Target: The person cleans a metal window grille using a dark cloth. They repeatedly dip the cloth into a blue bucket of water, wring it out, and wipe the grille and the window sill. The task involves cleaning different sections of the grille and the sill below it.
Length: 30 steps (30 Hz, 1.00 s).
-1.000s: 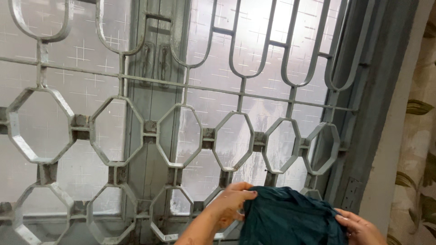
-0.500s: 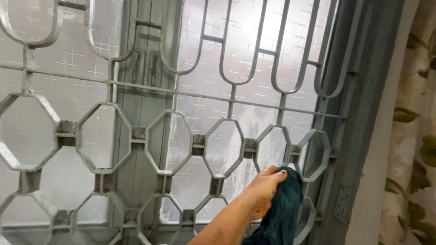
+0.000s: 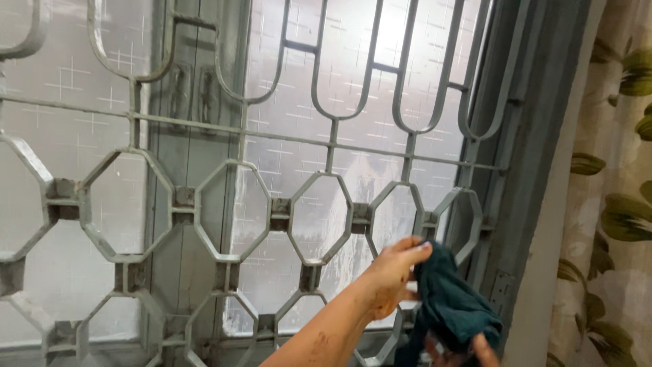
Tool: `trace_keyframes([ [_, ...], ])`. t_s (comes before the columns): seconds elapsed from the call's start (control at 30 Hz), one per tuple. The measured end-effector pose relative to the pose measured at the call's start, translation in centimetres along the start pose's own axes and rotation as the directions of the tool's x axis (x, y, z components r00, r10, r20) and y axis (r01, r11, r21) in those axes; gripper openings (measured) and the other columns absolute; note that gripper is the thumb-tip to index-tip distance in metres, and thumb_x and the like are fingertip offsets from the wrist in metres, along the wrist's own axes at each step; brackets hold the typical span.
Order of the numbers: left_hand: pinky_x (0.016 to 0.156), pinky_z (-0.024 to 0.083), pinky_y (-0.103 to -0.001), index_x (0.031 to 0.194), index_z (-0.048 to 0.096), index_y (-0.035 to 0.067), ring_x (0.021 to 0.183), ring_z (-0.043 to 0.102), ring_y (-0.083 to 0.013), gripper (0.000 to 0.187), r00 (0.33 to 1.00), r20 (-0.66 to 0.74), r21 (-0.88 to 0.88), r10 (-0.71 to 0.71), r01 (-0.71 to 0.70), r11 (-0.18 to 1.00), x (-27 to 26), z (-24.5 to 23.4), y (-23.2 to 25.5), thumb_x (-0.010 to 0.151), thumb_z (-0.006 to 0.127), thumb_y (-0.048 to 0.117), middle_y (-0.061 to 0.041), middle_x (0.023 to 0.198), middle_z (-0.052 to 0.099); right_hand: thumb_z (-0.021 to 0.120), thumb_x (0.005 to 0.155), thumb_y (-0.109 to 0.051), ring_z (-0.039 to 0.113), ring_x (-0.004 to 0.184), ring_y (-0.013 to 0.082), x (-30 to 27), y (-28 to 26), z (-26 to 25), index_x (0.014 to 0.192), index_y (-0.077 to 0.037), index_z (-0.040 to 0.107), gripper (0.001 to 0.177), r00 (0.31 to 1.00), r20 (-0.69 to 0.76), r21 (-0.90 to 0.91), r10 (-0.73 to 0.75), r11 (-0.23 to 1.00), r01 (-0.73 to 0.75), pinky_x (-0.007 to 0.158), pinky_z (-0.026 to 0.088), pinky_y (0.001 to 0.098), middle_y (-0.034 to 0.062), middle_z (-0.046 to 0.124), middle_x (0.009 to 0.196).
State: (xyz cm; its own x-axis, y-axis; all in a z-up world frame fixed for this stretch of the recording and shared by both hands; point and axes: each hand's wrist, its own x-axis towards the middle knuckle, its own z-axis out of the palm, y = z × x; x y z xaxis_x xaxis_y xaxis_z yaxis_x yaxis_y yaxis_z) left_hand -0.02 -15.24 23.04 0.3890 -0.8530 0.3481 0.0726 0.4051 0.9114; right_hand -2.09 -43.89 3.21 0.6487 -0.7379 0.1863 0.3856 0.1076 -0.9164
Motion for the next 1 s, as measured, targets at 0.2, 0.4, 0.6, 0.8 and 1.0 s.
trace_keyframes([
  [0.2,0.083,0.058,-0.035,0.115,0.058,0.011,0.093,0.066,-0.02,0.019,0.988,0.066,-0.357,0.142,-0.11,0.928,-1.3,1.2,2.0,0.103,0.06,0.025,-0.006,0.103,0.065,0.068,0.088,-0.023,0.057,0.112,0.033,-4.1,3.5,5.3,0.133,-0.004,0.046,0.054,0.964,0.255,0.081,-0.077,0.995,0.058,0.096,0.047,0.049,0.0166,0.057,0.124],
  [0.4,0.078,0.058,-0.033,0.11,0.061,0.01,0.087,0.067,-0.0173,0.021,0.996,0.037,-0.321,0.086,-0.069,0.944,-3.6,1.4,2.7,0.1,0.059,0.028,-0.005,0.097,0.067,0.066,0.092,-0.022,0.06,0.107,0.0327,-4.6,1.0,5.5,0.127,-0.001,0.051,0.044,0.993,0.059,0.23,-0.107,0.969,0.091,0.092,0.049,0.0488,0.0165,0.061,0.117],
  [0.6,0.081,0.059,-0.036,0.114,0.063,0.008,0.091,0.069,-0.021,0.025,0.995,0.056,-0.253,0.084,-0.067,0.965,-2.9,-1.0,1.6,0.097,0.065,0.027,-0.007,0.101,0.069,0.064,0.095,-0.021,0.063,0.101,0.0324,-4.4,-2.0,2.9,0.122,0.001,0.056,0.036,0.995,-0.083,0.296,-0.051,0.952,0.074,0.088,0.051,0.0485,0.0165,0.064,0.111],
  [0.8,0.092,0.054,-0.041,0.133,0.06,0.009,0.11,0.064,-0.0331,0.07,0.956,-0.239,0.841,0.168,0.118,0.528,-1.9,-2.5,-2.0,0.082,0.077,0.054,-0.017,0.118,0.063,0.061,0.098,-0.021,0.066,0.095,0.0321,-4.6,-5.6,2.9,0.116,0.004,0.061,0.03,0.99,-0.139,0.35,-0.012,0.935,0.061,0.085,0.054,0.0483,0.0165,0.068,0.104],
  [1.0,0.083,0.056,-0.037,0.123,0.068,0.012,0.1,0.071,-0.0266,0.053,0.944,-0.26,0.656,0.205,0.017,0.754,-1.6,-1.0,-3.8,0.078,0.075,0.038,-0.01,0.107,0.073,0.064,0.086,-0.005,0.068,0.09,0.0358,-4.8,-5.7,4.7,0.117,0.01,0.065,0.035,0.975,0.127,0.266,-0.184,0.953,0.146,0.083,0.055,0.0512,0.0204,0.069,0.098],
])
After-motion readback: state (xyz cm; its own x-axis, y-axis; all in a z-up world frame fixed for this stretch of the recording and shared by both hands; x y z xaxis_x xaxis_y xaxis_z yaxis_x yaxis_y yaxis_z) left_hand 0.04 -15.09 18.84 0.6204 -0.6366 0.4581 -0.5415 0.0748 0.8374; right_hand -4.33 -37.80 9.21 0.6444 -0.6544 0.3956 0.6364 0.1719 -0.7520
